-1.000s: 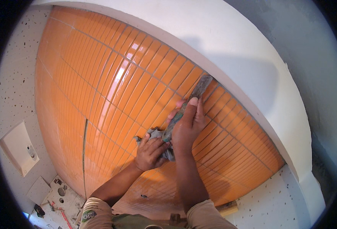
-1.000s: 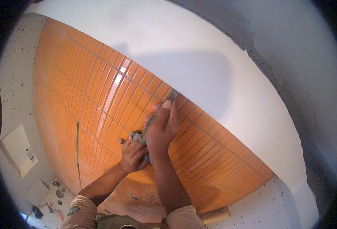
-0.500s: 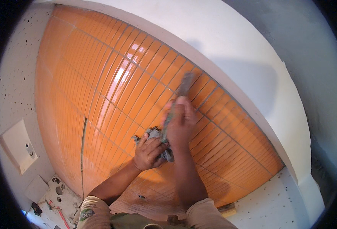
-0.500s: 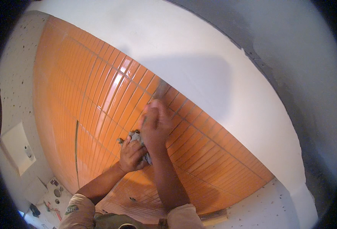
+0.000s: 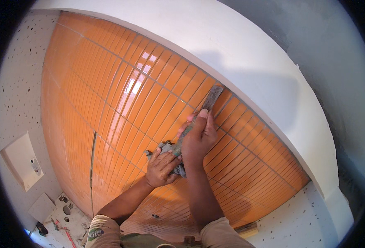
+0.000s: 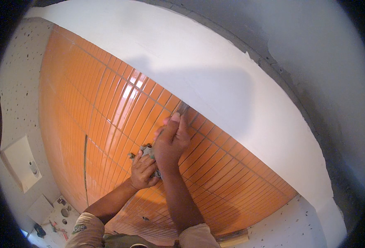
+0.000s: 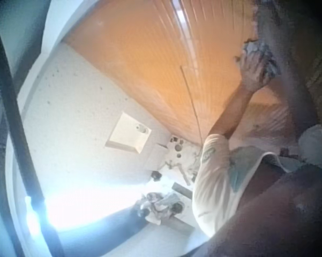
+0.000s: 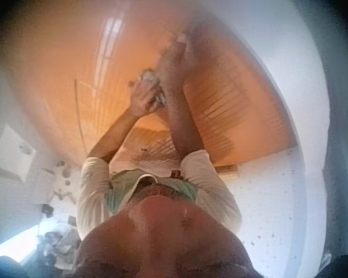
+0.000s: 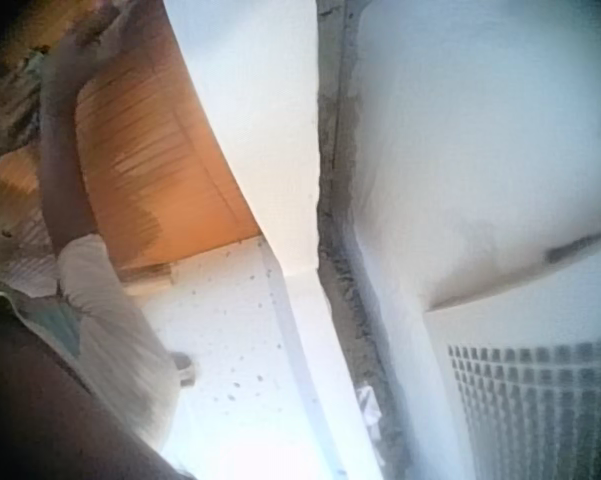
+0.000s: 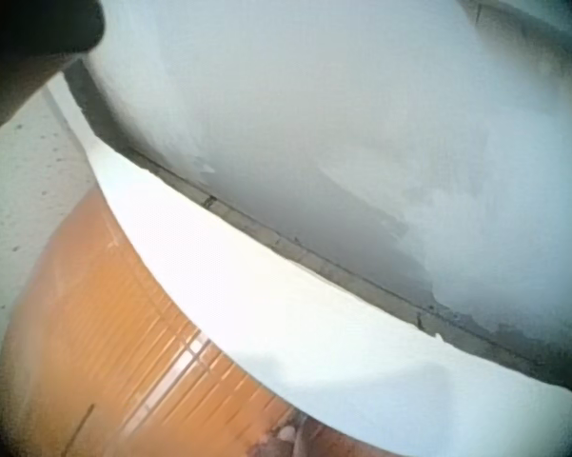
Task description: The person applies grout to the joints of orange wall tiles using a rubber float and a cloth. They repeatedly wipe the tile surface to remove excess grout and clean the joints, occasionally dipping the cloth into a bucket of water to rinse it.
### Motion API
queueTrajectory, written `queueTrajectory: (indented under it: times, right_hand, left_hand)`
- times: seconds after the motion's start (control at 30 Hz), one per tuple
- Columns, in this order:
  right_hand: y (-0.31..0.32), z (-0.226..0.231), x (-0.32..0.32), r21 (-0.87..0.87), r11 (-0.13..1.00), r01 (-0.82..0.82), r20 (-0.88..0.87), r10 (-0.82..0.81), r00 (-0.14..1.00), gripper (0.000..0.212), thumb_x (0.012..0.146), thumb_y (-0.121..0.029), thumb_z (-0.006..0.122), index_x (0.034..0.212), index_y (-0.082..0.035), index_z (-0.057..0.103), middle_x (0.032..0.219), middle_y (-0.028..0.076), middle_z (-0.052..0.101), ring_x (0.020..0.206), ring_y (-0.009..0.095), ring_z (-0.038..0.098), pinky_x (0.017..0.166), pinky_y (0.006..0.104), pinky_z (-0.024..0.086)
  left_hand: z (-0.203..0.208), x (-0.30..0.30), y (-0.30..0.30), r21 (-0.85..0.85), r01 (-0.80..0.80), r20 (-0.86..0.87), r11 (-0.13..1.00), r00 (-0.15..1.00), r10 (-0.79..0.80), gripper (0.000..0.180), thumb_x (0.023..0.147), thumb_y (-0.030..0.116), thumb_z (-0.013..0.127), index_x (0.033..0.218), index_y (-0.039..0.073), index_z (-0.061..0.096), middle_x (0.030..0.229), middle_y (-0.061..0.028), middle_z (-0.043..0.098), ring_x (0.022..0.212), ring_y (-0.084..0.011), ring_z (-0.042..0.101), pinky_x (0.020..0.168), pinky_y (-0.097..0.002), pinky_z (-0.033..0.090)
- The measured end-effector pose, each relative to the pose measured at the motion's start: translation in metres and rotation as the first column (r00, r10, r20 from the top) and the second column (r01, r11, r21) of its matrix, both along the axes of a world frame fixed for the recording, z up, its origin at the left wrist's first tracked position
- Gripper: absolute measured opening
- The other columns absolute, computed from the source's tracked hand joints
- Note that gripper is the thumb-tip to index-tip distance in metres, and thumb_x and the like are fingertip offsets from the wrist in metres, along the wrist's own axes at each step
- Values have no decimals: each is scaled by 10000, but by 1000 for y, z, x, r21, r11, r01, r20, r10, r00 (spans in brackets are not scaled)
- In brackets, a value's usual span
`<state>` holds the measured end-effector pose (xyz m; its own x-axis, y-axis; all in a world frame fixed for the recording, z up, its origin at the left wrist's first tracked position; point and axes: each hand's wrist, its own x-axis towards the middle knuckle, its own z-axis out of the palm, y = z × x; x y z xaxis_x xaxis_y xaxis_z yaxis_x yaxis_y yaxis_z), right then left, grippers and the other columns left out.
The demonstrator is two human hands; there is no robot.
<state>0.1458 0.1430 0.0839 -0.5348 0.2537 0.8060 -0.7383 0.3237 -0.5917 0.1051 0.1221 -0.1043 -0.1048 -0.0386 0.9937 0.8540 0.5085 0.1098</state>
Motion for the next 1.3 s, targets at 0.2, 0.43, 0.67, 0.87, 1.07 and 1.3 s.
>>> queueTrajectory:
  times: [0.2, 0.43, 0.67, 0.87, 1.07, 1.3]
  right_hand:
    - [1, 7, -9, -4, 997, -80, -47, 80, 996, 308, 1034, -203, 375, 819, -18, 494, 560, 31, 479, 472, 93, 495, 429, 257, 402]
    - [20, -26, -1, 211, 975, -70, -31, 78, 996, 304, 1046, -232, 356, 1059, 14, 535, 806, 61, 562, 541, 99, 530, 502, 246, 457]
    - [44, -28, 33, 306, 951, 38, -122, 0, 993, 413, 1037, -178, 395, 1407, 5, 415, 819, 45, 547, 586, 66, 517, 530, 225, 452]
    - [110, -27, 93, 451, 862, 234, -127, -197, 972, 453, 1011, -109, 435, 1448, 0, 388, 845, 72, 550, 666, 133, 531, 610, 268, 459]
    - [149, -19, 135, 77, 967, 244, -11, -244, 970, 426, 1042, -245, 390, 1381, 9, 438, 832, 68, 600, 600, 105, 566, 523, 250, 476]
    - [145, -6, 117, -113, 979, 168, 44, -164, 986, 376, 1043, -310, 401, 1250, -14, 507, 811, 84, 612, 529, 118, 572, 446, 264, 482]
  left_hand:
    - [2, 3, 0, 8, 43, 19, 999, 999, -43, 561, 608, 309, 786, 1122, 102, 695, 1175, -89, 629, 1107, -259, 603, 1112, -484, 289]
    - [-11, -6, 7, 8, 35, -12, 999, 999, -35, 479, 659, 284, 744, 1084, 72, 692, 1210, -107, 622, 1135, -279, 592, 1116, -492, 281]
    - [4, 0, 3, 28, -1, 44, 1000, 999, 0, 487, 760, 252, 625, 1189, 23, 642, 1317, -163, 577, 1217, -308, 544, 1129, -520, 241]
    - [125, -14, -21, 231, -47, 113, 972, 993, 22, 577, 802, 94, 527, 1369, -4, 481, 1434, -238, 454, 1384, -382, 372, 1148, -581, 117]
    - [204, 13, 29, -13, 31, -5, 999, 1000, -31, 409, 769, 40, 602, 1175, -3, 581, 1190, -200, 599, 1140, -364, 555, 1093, -555, 293]
    - [132, 53, 63, -465, 190, 14, 865, 978, -207, 582, 754, 144, 716, 1302, 44, 544, 1360, -98, 534, 1300, -227, 478, 1146, -543, 214]
